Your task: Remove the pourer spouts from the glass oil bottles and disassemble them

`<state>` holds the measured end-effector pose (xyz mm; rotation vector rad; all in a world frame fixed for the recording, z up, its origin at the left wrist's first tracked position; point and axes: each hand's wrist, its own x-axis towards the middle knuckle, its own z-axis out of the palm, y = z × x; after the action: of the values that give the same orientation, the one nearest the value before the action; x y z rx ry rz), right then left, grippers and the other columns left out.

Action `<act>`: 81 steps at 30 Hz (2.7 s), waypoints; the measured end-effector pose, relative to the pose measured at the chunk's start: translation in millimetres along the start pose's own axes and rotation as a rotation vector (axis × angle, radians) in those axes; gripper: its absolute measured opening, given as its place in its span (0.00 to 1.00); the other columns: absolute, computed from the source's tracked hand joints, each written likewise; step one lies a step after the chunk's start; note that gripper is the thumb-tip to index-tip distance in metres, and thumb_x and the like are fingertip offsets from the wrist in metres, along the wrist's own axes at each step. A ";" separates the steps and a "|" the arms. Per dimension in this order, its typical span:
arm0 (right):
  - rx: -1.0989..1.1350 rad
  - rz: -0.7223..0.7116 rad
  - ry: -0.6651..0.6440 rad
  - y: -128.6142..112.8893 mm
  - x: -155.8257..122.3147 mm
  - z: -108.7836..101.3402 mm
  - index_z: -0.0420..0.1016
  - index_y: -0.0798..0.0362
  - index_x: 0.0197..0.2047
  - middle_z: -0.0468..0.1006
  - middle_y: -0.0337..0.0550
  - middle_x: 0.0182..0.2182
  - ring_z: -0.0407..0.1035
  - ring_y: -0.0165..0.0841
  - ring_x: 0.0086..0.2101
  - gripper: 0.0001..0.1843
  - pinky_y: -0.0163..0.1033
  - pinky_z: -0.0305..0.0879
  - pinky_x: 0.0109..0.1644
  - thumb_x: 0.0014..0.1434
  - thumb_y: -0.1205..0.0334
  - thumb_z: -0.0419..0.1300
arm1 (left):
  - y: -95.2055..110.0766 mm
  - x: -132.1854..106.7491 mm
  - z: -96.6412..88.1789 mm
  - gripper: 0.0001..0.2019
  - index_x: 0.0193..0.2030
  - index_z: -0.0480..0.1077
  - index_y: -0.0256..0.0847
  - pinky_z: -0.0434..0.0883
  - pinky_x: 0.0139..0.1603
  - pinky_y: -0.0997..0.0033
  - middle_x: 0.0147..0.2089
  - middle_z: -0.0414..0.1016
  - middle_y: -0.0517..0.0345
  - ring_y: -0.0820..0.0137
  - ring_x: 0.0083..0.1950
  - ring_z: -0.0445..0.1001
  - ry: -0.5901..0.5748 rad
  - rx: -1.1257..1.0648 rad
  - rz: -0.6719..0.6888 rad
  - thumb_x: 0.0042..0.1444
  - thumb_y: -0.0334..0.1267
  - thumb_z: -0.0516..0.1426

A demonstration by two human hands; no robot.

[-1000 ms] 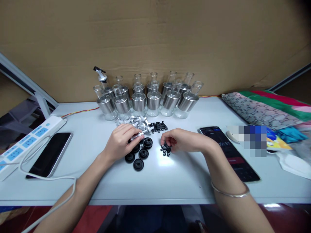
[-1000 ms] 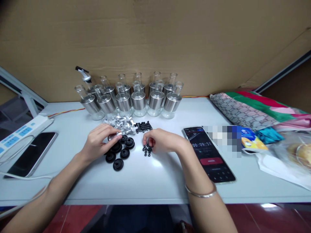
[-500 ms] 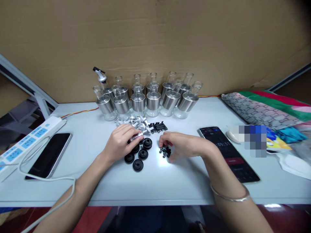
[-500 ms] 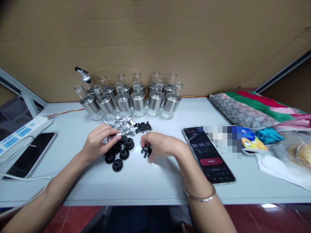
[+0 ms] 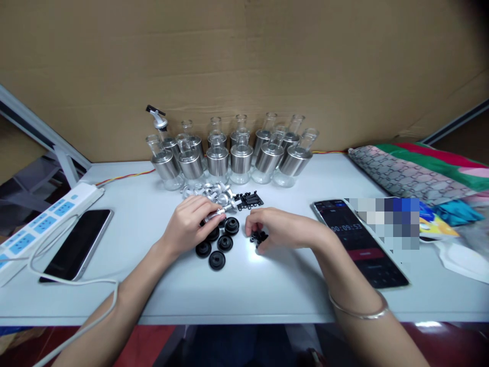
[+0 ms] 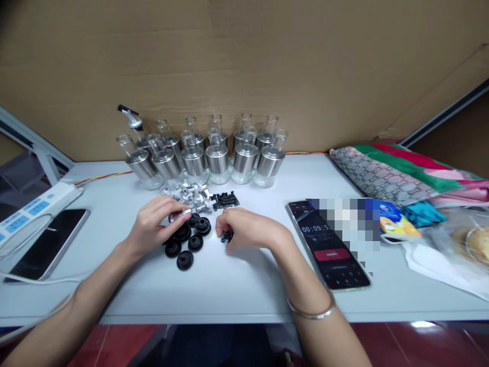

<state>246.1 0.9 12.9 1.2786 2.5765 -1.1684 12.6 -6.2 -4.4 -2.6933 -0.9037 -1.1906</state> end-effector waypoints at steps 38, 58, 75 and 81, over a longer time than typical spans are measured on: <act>0.202 0.237 0.014 2.8 -2.1 -7.4 0.68 0.55 0.26 0.74 0.41 0.22 0.71 0.32 0.23 0.10 0.35 0.63 0.28 0.55 0.59 0.60 | 0.2 0.5 -0.5 0.03 0.37 0.69 0.36 0.66 0.33 0.72 0.29 0.74 0.56 0.72 0.29 0.70 0.001 0.014 0.007 0.60 0.34 0.56; -0.041 0.128 -0.041 1.8 -4.6 -8.3 0.70 0.52 0.39 0.68 0.37 0.33 0.61 0.30 0.30 0.28 0.33 0.57 0.31 0.34 0.58 0.74 | -0.2 0.7 -1.3 0.03 0.38 0.70 0.36 0.69 0.38 0.68 0.31 0.74 0.54 0.69 0.35 0.71 0.030 -0.017 -0.001 0.58 0.32 0.57; 0.219 0.023 0.337 -7.3 -3.7 -11.7 0.68 0.54 0.37 0.66 0.35 0.25 0.60 0.27 0.26 0.11 0.33 0.56 0.30 0.56 0.55 0.60 | 5.9 6.1 -5.8 0.13 0.35 0.73 0.37 0.71 0.30 0.74 0.30 0.76 0.57 0.72 0.30 0.73 0.214 -0.614 -0.753 0.53 0.46 0.60; 0.300 -0.145 0.428 -27.6 8.2 5.0 0.72 0.54 0.38 0.73 0.38 0.29 0.65 0.28 0.29 0.10 0.34 0.59 0.34 0.58 0.57 0.59 | 8.1 6.6 1.9 0.14 0.35 0.70 0.37 0.73 0.31 0.76 0.29 0.74 0.60 0.75 0.29 0.73 0.190 -0.765 -0.820 0.50 0.47 0.62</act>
<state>220.1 -7.2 23.3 1.5750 2.9154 -1.5001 21.7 -9.1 0.3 -2.6287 -1.9488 -2.2936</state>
